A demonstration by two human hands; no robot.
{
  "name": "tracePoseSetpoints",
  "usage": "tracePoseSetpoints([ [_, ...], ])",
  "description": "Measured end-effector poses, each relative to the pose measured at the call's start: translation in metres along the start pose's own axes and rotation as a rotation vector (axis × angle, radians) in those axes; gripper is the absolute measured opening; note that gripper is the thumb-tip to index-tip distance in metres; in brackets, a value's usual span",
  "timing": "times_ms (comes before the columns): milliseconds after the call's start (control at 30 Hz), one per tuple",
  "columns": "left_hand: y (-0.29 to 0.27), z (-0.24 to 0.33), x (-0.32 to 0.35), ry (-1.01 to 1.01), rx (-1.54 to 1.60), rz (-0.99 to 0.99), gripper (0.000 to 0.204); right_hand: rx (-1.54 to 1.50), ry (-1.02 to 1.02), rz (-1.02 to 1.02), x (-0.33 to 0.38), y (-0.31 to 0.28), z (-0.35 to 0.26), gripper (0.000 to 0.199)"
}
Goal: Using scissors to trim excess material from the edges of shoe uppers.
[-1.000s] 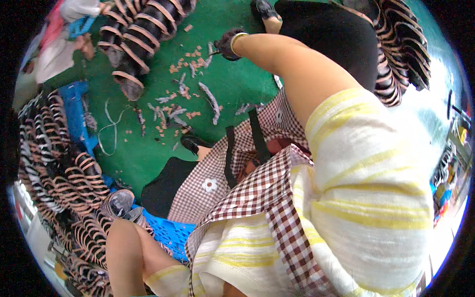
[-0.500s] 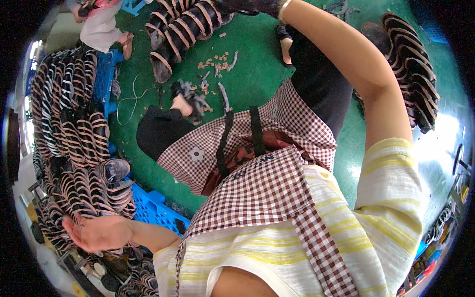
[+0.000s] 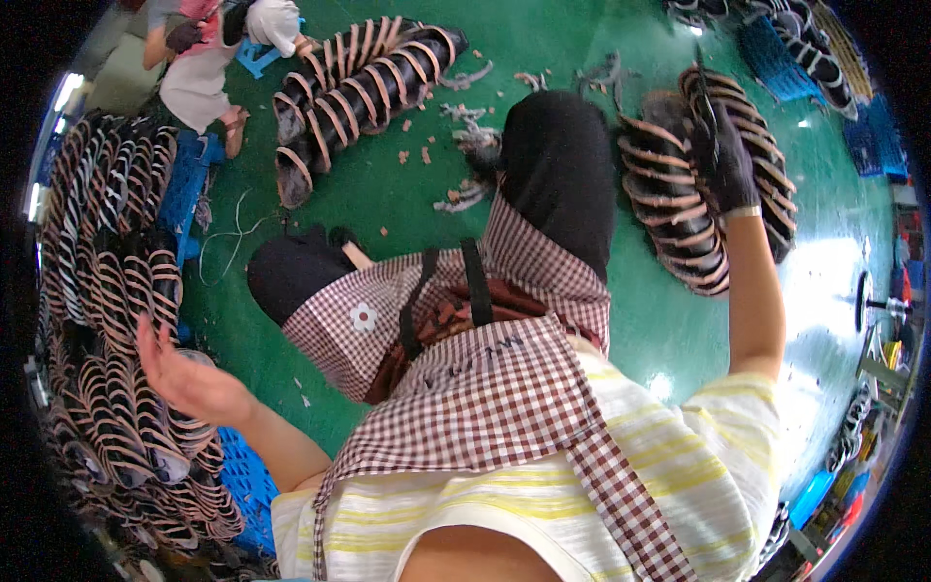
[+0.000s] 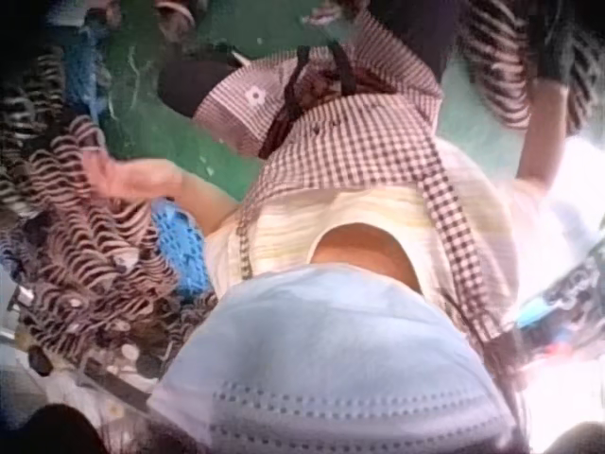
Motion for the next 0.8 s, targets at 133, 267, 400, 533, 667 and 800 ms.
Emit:
tracePoseSetpoints([
  [133,0.050,-0.005,-0.003,-0.029,0.115,-0.106,0.048,0.563,-0.149,0.032,0.037,-0.008,0.080,0.025],
  [267,0.062,-0.021,0.001,-0.095,0.070,-0.136,0.043,0.281,0.340,-0.077,0.054,0.009,0.121,0.045],
  [400,0.058,-0.049,0.017,-0.230,-0.020,-0.213,0.034,0.705,-0.031,-0.112,0.025,0.011,0.090,0.035],
  [533,0.039,-0.087,0.059,-0.357,-0.102,-0.237,0.030,0.604,0.075,-0.129,0.016,0.021,0.039,0.033],
  [667,0.020,-0.128,0.093,-0.491,-0.130,-0.237,0.029,0.651,-0.005,-0.182,0.005,0.023,0.017,0.033],
  [800,0.040,-0.205,0.089,-0.689,-0.014,-0.428,0.025,-0.007,0.173,-0.040,-0.050,0.043,0.022,0.022],
])
Point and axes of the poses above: each hand's wrist, its own x-axis away from the middle knuckle, its own y-axis out of the palm, z = x × y, the point moved 6 cm from there along -x, towards the middle knuckle, and after that the axes turned 1 degree about z, right-handed, at the moved point
